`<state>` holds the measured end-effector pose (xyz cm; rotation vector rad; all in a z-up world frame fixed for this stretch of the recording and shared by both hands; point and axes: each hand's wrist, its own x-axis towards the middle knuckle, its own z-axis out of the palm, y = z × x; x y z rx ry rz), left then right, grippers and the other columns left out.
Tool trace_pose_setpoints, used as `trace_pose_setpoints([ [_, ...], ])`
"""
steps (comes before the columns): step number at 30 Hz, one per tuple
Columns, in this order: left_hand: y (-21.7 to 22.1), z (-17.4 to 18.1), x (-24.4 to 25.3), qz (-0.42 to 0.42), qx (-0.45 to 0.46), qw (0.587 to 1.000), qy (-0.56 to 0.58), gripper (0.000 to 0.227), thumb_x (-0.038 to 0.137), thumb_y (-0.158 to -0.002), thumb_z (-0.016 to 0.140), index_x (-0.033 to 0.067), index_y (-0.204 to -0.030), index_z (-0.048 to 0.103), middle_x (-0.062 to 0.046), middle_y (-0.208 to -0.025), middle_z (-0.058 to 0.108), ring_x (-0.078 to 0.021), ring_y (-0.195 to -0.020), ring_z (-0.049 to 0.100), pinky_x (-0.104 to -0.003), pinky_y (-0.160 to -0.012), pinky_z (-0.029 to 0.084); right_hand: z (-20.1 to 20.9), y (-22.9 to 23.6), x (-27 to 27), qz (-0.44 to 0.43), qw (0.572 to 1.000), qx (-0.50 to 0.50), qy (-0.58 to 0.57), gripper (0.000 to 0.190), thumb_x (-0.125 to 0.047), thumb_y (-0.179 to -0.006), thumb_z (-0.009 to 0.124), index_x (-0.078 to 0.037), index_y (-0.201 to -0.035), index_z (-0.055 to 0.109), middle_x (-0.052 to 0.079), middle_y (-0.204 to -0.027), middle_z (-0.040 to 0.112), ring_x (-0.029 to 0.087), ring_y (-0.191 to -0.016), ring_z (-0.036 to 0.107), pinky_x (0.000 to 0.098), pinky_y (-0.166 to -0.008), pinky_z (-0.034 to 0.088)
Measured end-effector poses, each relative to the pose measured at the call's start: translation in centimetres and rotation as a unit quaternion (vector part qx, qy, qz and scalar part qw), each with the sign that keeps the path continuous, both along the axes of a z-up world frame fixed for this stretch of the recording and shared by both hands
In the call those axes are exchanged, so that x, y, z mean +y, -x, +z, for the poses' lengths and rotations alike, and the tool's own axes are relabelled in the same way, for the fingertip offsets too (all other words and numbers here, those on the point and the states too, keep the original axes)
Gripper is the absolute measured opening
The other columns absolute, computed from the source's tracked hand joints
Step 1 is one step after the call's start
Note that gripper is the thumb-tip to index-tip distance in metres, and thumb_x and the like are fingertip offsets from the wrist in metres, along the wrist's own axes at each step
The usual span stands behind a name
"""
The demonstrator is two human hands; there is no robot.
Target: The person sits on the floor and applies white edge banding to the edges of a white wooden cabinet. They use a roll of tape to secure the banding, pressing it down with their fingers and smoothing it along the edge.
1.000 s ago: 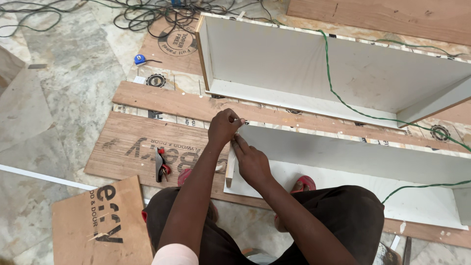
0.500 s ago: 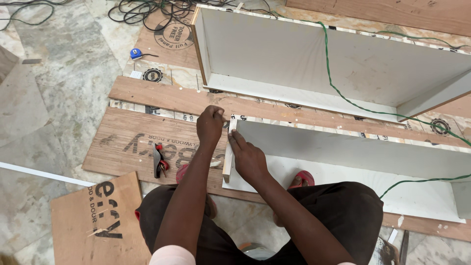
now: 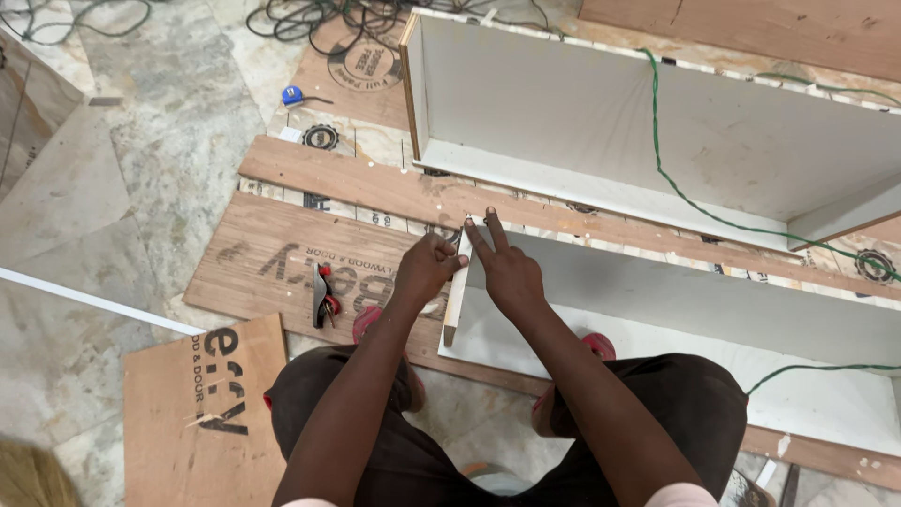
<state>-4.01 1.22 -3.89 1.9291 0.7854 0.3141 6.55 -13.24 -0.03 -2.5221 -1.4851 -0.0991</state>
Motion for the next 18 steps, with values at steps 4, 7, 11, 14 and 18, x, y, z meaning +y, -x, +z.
trace_pose_setpoints([
  [4, -0.1, 1.0, -0.7, 0.007, 0.041, 0.997, -0.059, 0.039, 0.036, -0.080, 0.083, 0.0091, -0.104, 0.067, -0.008, -0.089, 0.075, -0.0248, -0.082, 0.074, -0.040, -0.070, 0.056, -0.8, 0.2, -0.1, 0.005, 1.000, -0.030, 0.000, 0.087, 0.006, -0.079, 0.059, -0.025, -0.158, 0.040, 0.017, -0.165, 0.031, 0.026, -0.071, 0.067, 0.0366, -0.049, 0.055],
  [7, -0.1, 1.8, -1.1, 0.006, 0.069, 0.995, -0.074, 0.040, 0.037, -0.083, 0.081, 0.0105, -0.108, 0.064, -0.008, -0.090, 0.076, -0.0265, -0.084, 0.074, -0.042, -0.072, 0.056, -0.9, 0.1, -0.2, 0.011, 0.999, -0.046, -0.001, 0.086, 0.005, -0.080, 0.059, -0.025, -0.158, 0.040, 0.018, -0.166, 0.030, 0.026, -0.071, 0.067, 0.0365, -0.050, 0.055],
  [11, 0.8, 1.6, -1.7, -0.015, 0.049, 0.993, -0.106, 0.043, 0.037, -0.088, 0.077, 0.0106, -0.117, 0.060, -0.011, -0.086, 0.076, -0.0294, -0.084, 0.074, -0.043, -0.073, 0.055, 0.1, 0.5, -0.3, 0.014, 0.999, -0.023, 0.018, 0.086, 0.004, -0.080, 0.058, -0.026, -0.158, 0.037, 0.015, -0.166, 0.027, 0.028, -0.076, 0.067, 0.0368, -0.051, 0.056],
  [14, 1.9, 1.1, -1.9, -0.026, 0.032, 0.995, -0.091, 0.049, 0.038, -0.085, 0.079, 0.0108, -0.120, 0.057, -0.011, -0.086, 0.076, -0.0298, -0.085, 0.074, -0.043, -0.074, 0.055, 0.2, 1.5, -1.2, 0.041, 0.999, -0.012, 0.000, 0.084, 0.004, -0.079, 0.057, -0.023, -0.157, 0.037, 0.009, -0.168, 0.027, 0.027, -0.079, 0.067, 0.0364, -0.055, 0.056],
  [18, 4.1, 1.4, -2.0, -0.067, 0.080, 0.992, -0.076, 0.054, 0.039, -0.085, 0.079, 0.0087, -0.122, 0.054, -0.013, -0.088, 0.076, -0.0290, -0.085, 0.074, -0.042, -0.075, 0.055, -0.5, 3.0, -2.6, 0.060, 0.998, 0.011, -0.008, 0.081, 0.005, -0.082, 0.054, -0.019, -0.157, 0.038, -0.001, -0.167, 0.032, 0.025, -0.078, 0.066, 0.0371, -0.060, 0.056],
])
